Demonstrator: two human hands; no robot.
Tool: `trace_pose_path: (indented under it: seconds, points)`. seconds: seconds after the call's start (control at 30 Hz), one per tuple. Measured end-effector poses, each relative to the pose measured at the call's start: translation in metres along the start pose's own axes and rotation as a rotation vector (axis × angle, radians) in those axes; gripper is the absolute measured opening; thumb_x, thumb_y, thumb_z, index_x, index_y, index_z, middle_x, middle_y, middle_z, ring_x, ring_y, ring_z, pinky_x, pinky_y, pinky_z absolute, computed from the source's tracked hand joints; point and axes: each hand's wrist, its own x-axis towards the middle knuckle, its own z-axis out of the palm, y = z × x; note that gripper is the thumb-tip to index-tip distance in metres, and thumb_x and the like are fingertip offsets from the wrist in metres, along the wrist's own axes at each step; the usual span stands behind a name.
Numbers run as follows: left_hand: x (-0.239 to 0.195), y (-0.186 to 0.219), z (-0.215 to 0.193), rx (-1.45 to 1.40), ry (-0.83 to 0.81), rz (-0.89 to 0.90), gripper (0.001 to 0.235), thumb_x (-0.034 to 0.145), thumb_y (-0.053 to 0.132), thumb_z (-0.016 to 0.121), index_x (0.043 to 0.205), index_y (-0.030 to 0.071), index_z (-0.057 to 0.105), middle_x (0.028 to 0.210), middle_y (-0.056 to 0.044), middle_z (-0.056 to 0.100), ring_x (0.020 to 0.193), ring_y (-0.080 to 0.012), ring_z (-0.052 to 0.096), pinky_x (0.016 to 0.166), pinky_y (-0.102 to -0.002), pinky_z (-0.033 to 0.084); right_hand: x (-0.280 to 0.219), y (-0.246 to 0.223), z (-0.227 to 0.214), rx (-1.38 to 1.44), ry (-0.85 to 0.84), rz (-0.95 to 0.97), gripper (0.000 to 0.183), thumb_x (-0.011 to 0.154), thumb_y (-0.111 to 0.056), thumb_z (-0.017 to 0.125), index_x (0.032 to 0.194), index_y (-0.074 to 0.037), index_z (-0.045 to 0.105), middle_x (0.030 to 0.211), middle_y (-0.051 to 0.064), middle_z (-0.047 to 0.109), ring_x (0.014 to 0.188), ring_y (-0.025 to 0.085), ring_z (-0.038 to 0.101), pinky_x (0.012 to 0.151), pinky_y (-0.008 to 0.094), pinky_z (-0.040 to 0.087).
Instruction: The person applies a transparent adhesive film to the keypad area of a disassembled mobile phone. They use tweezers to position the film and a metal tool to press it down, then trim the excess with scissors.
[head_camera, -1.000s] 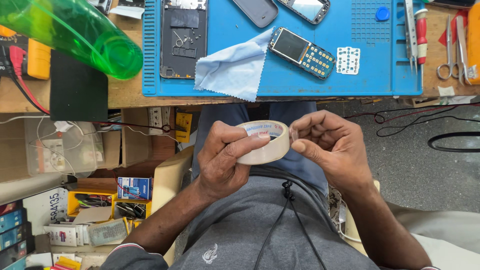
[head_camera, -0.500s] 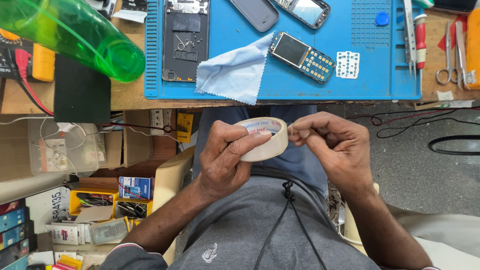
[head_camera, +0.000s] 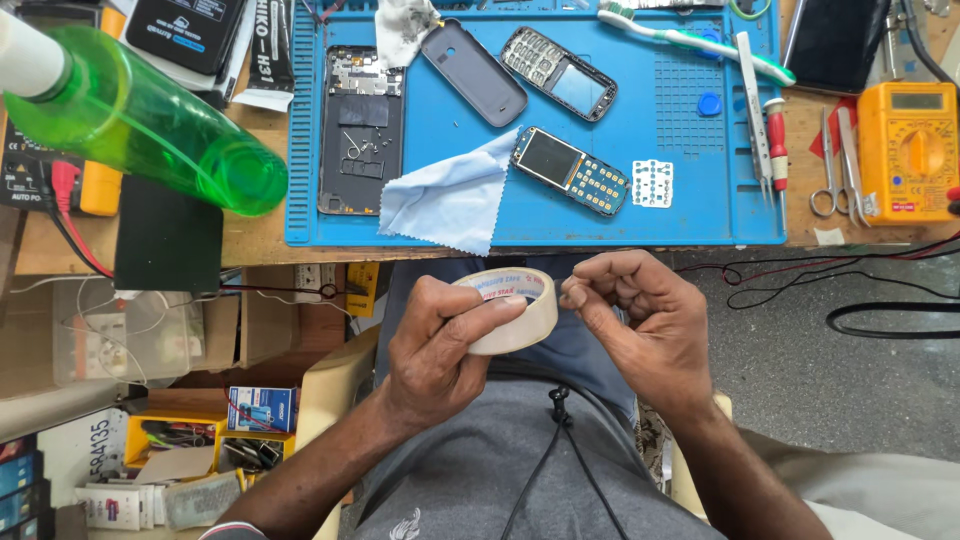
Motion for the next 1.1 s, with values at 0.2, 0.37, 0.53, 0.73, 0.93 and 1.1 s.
trace_pose_path:
  seconds: [0.2,0.37,0.53,0.73,0.93,1.1]
  points:
    - [0.021,0.013,-0.013,-0.031,-0.152,-0.029,0.059,0.087,-0.006,0.077,0.141,0.009,0.06,0.113,-0.005,0.056,0.101,-0.019,0.056,0.084,-0.031,0.054,0.008,-0.018,-0.006,-0.134,-0.019,-0.123,0.017,0.093,0.013,0.066,0.103,0.001,0.07,0.104,0.009,0.071,0.095,0.011,0.069,0.082,0.023,0.056]
    - [0.028,0.013,-0.022,-0.002,-0.299,0.015,0.07,0.089,-0.001,0.076,0.152,0.008,0.048,0.119,-0.009,0.055,0.096,-0.0224,0.051,0.086,-0.035,0.051,0.017,-0.025,-0.016,-0.091,-0.044,-0.005,0.017,0.09,0.011,0.07,0.104,0.002,0.073,0.103,0.009,0.071,0.09,0.008,0.066,0.075,0.02,0.052]
    - [0.039,0.008,-0.025,-0.004,-0.34,0.013,0.071,0.093,0.002,0.076,0.156,0.009,0.044,0.123,-0.008,0.055,0.1,-0.0208,0.057,0.089,-0.034,0.055,0.023,-0.025,-0.016,-0.136,0.023,-0.008,0.016,0.091,0.005,0.078,0.106,-0.001,0.073,0.099,0.007,0.073,0.087,0.006,0.067,0.075,0.019,0.055]
    - [0.056,0.011,-0.034,0.066,-0.466,0.011,0.052,0.096,0.013,0.077,0.141,0.005,0.052,0.12,-0.01,0.058,0.091,-0.0216,0.069,0.078,-0.033,0.061,0.038,-0.036,-0.033,-0.31,-0.022,0.004,0.023,0.089,0.001,0.078,0.11,-0.002,0.07,0.092,0.004,0.075,0.082,0.007,0.071,0.073,0.021,0.061]
    - [0.088,0.03,-0.037,0.207,-0.752,-0.173,0.036,0.093,0.008,0.066,0.124,-0.005,0.054,0.126,-0.021,0.053,0.073,-0.0361,0.073,0.058,-0.043,0.06,0.074,-0.058,-0.06,-0.631,-0.155,-0.136,0.023,0.09,-0.005,0.079,0.111,-0.003,0.071,0.09,0.005,0.074,0.083,0.009,0.071,0.077,0.023,0.061]
    - [0.107,0.037,-0.031,0.212,-0.842,-0.135,0.049,0.082,-0.002,0.06,0.129,-0.015,0.049,0.128,-0.027,0.049,0.067,-0.0408,0.071,0.057,-0.046,0.059,0.109,-0.076,-0.078,-0.742,-0.229,-0.162,0.023,0.092,-0.006,0.078,0.113,-0.001,0.069,0.09,0.006,0.075,0.084,0.009,0.073,0.077,0.025,0.061]
